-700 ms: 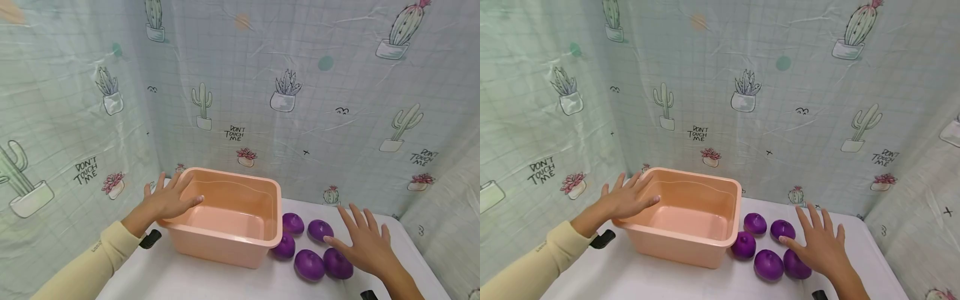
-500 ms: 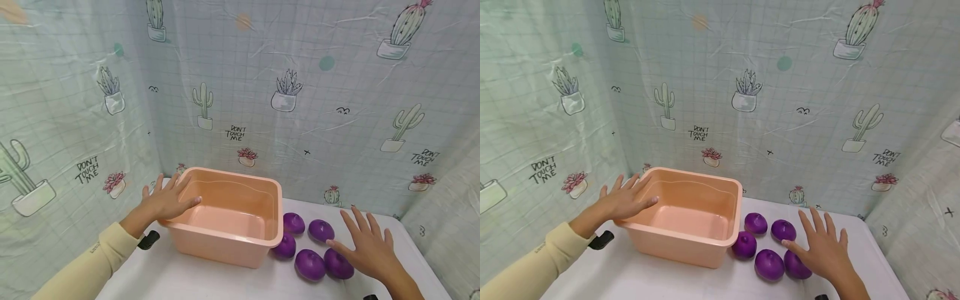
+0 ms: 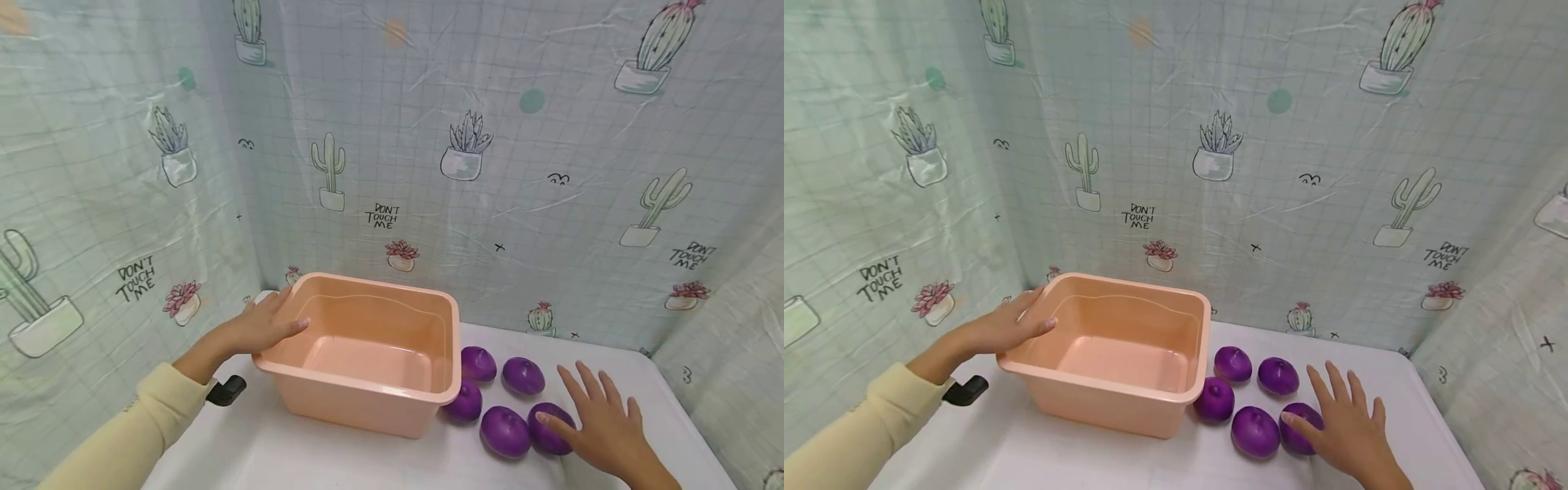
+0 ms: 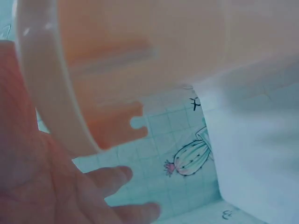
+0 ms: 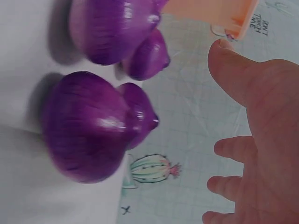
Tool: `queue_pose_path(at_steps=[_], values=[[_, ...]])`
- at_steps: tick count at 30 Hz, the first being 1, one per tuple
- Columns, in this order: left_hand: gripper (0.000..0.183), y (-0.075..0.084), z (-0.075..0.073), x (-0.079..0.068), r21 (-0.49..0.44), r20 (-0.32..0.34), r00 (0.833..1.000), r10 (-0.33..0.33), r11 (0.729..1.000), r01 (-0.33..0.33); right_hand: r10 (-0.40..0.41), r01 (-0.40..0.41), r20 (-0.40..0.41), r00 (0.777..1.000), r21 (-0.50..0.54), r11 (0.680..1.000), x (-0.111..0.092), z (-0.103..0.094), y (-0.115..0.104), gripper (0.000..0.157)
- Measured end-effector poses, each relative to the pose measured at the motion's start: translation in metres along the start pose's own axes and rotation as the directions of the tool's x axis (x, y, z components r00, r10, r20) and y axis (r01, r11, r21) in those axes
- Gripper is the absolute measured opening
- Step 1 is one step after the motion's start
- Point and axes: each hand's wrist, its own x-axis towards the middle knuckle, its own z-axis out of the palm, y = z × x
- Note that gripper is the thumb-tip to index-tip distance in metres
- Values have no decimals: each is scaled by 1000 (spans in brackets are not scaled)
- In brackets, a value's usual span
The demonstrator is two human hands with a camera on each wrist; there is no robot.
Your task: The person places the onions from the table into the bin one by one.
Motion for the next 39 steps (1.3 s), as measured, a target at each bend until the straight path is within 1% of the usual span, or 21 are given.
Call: queue_pose_path(at_steps=[1, 3, 4, 6, 7, 10, 14, 16, 19, 21, 24, 26, 29, 31, 33, 34, 37, 39], values=[[94, -2, -1, 0, -51, 18, 1000, -3, 999, 4, 2, -2, 1, 1000, 1, 1000, -1, 3, 1, 98], [95, -6, -5, -1, -121, 60, 997, -46, 991, 53, 3, -3, 3, 1000, 9, 1000, -2, 9, 3, 97], [96, -8, -7, -2, -151, 87, 993, -79, 984, 91, 4, -4, 7, 1000, 15, 1000, -3, 12, 4, 97], [99, -13, -11, -3, -181, 131, 978, -160, 966, 183, 14, -14, 29, 999, 18, 1000, -4, 20, 5, 97], [98, -15, -12, -3, -206, 147, 973, -180, 956, 208, 16, -17, 37, 999, 19, 1000, -5, 24, 6, 97], [93, -21, -16, -3, -297, 166, 966, -198, 924, 240, 27, -28, 70, 997, 12, 1000, -7, 36, 8, 100], [84, -26, -20, -3, -429, 154, 968, -200, 869, 248, 23, -26, 103, 994, 22, 999, -8, 45, 11, 103], [81, -28, -22, -3, -473, 150, 968, -203, 844, 251, 13, -18, 117, 993, 43, 999, -7, 47, 13, 103], [77, -31, -23, -1, -511, 145, 968, -204, 823, 250, -8, -2, 123, 992, 84, 996, -6, 51, 15, 103], [74, -32, -23, 1, -523, 137, 969, -207, 815, 248, -30, 17, 111, 993, 113, 993, -5, 52, 17, 102], [71, -33, -23, 2, -542, 126, 968, -217, 802, 251, -34, 16, 112, 993, 160, 987, -2, 54, 17, 99], [69, -32, -21, 3, -548, 120, 967, -226, 797, 254, -17, -6, 131, 991, 176, 984, 1, 55, 17, 98], [68, -33, -18, 4, -547, 113, 965, -236, 796, 259, 40, -74, 181, 983, 182, 981, 2, 57, 17, 98], [68, -33, -17, 5, -545, 110, 964, -241, 797, 262, 60, -92, 186, 981, 170, 981, 2, 59, 18, 97], [68, -33, -16, 7, -545, 107, 963, -245, 796, 263, 58, -85, 163, 985, 165, 983, 1, 59, 18, 95], [69, -33, -16, 8, -548, 107, 963, -247, 794, 264, 45, -68, 141, 989, 162, 984, 0, 58, 18, 93], [69, -33, -16, 9, -553, 108, 962, -251, 789, 268, -5, -3, 53, 999, 150, 989, -3, 54, 17, 87], [69, -33, -17, 9, -555, 111, 961, -252, 787, 271, -48, 49, -14, 999, 144, 988, -4, 51, 16, 84]])
